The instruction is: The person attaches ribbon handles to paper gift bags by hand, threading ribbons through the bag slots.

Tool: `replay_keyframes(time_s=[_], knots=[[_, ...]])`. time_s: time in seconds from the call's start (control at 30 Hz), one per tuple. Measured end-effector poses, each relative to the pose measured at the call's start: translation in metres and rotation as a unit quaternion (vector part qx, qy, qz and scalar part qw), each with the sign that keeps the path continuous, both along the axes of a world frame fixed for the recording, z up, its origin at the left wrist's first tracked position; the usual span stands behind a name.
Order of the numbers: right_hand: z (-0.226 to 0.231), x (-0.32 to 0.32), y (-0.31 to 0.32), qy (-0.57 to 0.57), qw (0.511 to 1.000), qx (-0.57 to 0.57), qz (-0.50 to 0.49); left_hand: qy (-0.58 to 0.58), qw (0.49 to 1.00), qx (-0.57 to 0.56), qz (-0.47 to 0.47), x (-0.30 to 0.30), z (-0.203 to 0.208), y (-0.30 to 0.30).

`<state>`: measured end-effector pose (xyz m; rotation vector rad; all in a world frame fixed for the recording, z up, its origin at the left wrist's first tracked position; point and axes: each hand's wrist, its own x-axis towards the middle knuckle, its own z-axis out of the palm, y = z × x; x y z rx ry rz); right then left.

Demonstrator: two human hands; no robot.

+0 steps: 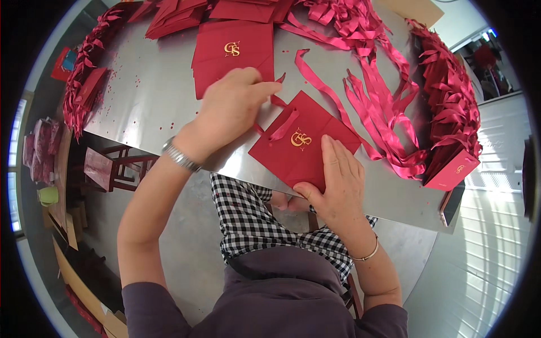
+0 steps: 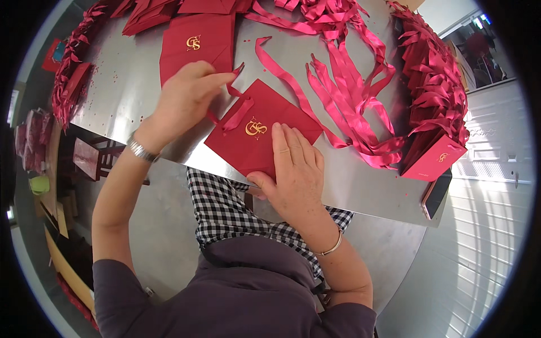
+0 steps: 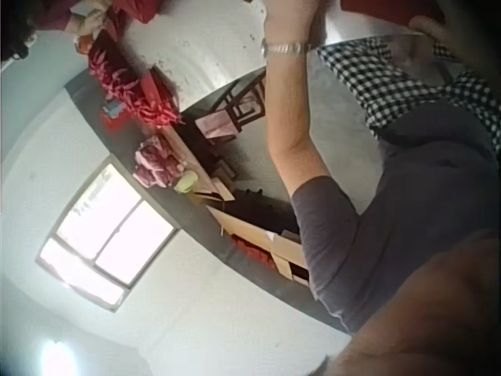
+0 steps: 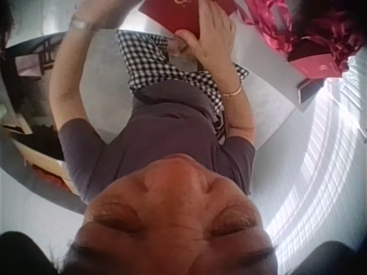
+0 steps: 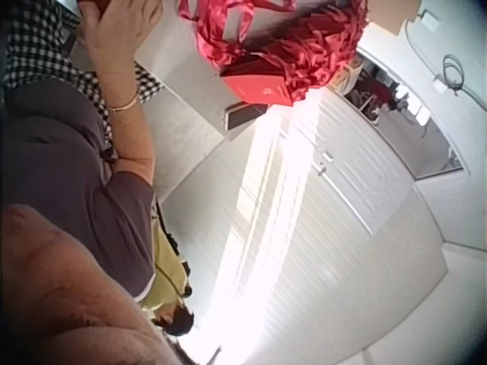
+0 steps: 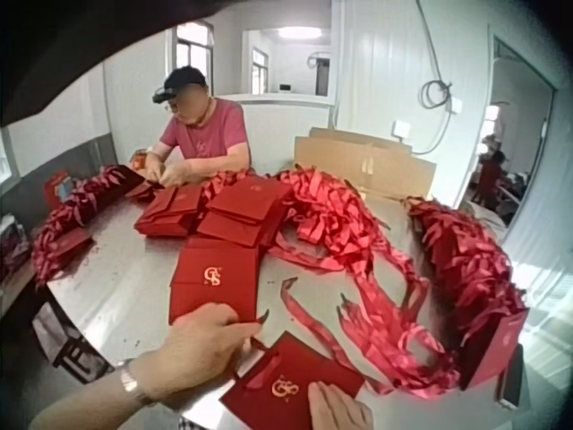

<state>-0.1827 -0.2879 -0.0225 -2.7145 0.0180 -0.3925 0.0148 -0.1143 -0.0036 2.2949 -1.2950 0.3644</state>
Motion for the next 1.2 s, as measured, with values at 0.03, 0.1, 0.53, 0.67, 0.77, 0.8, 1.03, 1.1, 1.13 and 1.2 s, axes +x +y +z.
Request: replay_keyframes(time_s=[0.03,0.1,0.53,0.67,0.77,0.8,1.03,1.1,1.13,1.2], knots=[[0.001,0.000,0.001,-0.001,1.000,0.002,0.004,-0.001,1.000,0.002,0.004,0.003,-0.003,-0.004],[0.001,0.000,0.003,0.000,1.000,-0.008,-0.001,-0.034,0.996,0.083,0.007,0.012,-0.009,-0.009],[-0.003,-0.002,-0.001,-0.027,0.999,-0.032,0.002,-0.028,0.991,0.031,0.127,0.009,-0.020,-0.006],[-0.005,-0.003,-0.001,-0.030,0.998,-0.049,0.004,-0.051,0.996,-0.020,0.073,-0.010,0.005,-0.027],[-0.006,-0.002,0.000,-0.045,0.998,-0.046,0.014,0.021,0.998,0.048,0.026,-0.014,0.006,-0.049],[-0.006,-0.002,0.001,-0.051,0.997,-0.050,0.014,0.073,0.994,0.080,0.026,-0.013,0.006,-0.052],[0.035,0.048,-0.028,-0.156,0.973,0.172,0.003,0.246,0.961,0.108,0.070,0.001,0.005,-0.062],[0.052,0.096,-0.038,-0.129,0.977,0.163,-0.047,0.249,0.961,0.096,0.069,0.002,0.002,-0.060],[0.053,0.125,-0.045,-0.107,0.984,0.130,-0.065,0.256,0.959,0.101,0.073,0.002,0.002,-0.063],[0.062,0.174,-0.043,0.150,0.978,0.055,-0.138,0.256,0.959,0.095,0.077,-0.002,-0.001,-0.059]])
